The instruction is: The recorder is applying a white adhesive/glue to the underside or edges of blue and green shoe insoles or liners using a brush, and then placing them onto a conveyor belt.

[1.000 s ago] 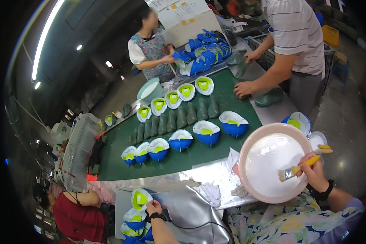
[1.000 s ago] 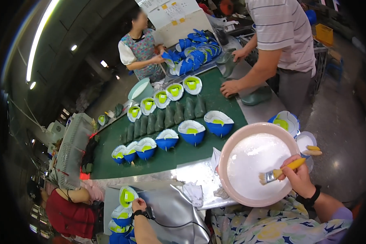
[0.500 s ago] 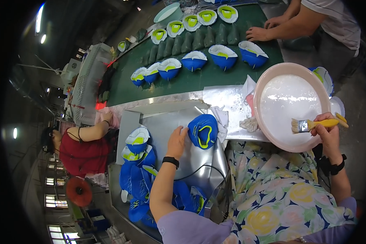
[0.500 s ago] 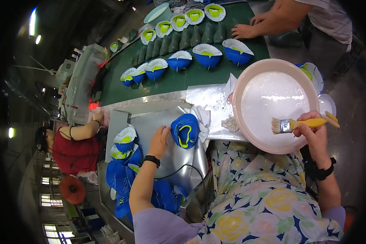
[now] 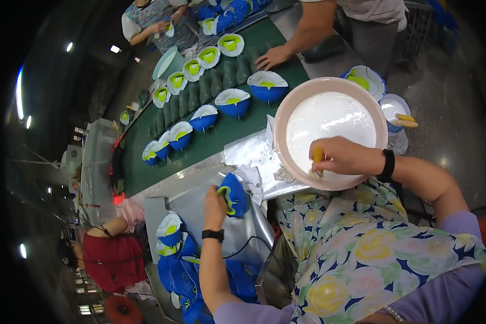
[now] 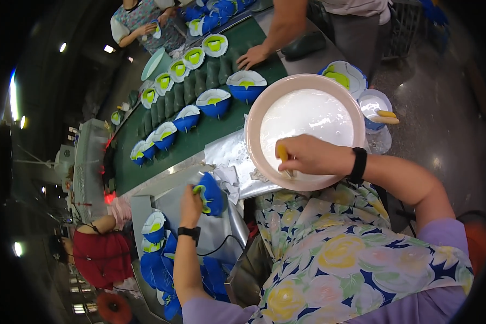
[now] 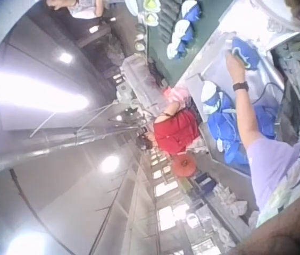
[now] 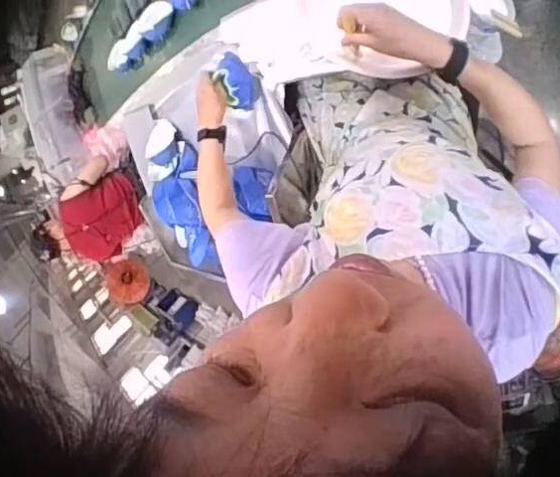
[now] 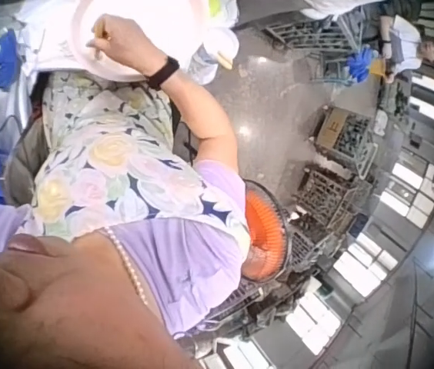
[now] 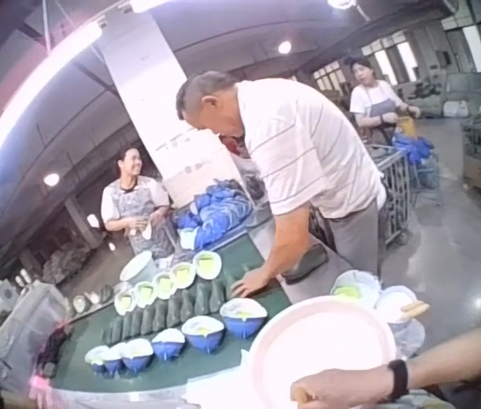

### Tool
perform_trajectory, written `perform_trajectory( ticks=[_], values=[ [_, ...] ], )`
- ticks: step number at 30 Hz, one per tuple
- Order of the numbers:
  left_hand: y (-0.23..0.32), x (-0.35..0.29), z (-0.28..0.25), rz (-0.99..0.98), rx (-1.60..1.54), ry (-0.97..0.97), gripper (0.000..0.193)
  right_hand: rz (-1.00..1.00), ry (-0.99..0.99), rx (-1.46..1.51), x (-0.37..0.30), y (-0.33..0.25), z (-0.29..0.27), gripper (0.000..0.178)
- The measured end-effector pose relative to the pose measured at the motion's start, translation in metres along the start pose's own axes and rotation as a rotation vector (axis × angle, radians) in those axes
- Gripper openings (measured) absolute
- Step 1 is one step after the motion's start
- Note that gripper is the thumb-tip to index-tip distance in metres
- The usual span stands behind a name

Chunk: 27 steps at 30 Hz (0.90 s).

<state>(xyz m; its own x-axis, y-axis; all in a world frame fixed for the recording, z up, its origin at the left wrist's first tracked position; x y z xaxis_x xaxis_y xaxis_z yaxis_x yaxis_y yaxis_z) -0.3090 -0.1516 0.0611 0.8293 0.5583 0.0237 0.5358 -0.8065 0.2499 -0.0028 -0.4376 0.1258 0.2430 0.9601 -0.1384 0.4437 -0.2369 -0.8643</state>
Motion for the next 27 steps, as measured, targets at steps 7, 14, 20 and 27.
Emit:
perform_trajectory(
  ticks=[7, 14, 20, 27],
  values=[
    [0.043, 0.01, -0.086, -0.144, -1.248, 0.245, 0.051, -0.043, 0.082, -0.259, -0.014, 0.022, -0.046, 0.021],
    [0.141, 0.068, -0.029, -0.044, -1.486, -0.144, 0.063, -0.34, 0.364, -0.036, -0.017, -0.008, -0.103, 0.016],
    [0.222, 0.103, -0.017, 0.123, -1.619, -0.17, 0.066, -0.398, 0.322, 0.123, -0.019, -0.031, -0.117, 0.025],
    [0.263, 0.11, -0.021, 0.267, -1.872, 0.141, 0.059, -0.005, 0.591, 0.101, -0.032, 0.008, -0.121, 0.036]
  ],
)
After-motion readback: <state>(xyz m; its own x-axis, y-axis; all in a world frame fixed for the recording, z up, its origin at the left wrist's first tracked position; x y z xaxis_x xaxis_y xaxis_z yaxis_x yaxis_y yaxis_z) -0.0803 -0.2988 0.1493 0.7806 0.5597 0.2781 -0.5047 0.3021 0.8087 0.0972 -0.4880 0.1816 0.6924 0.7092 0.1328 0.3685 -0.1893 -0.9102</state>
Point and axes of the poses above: each hand's wrist, its own x-axis towards the middle knuckle, its own z-axis out of the palm, y = z × x, the point moved 4 cm from there along x, towards the middle knuckle, and after that the axes turned 14 degrees about z, right-handed, at the moved point
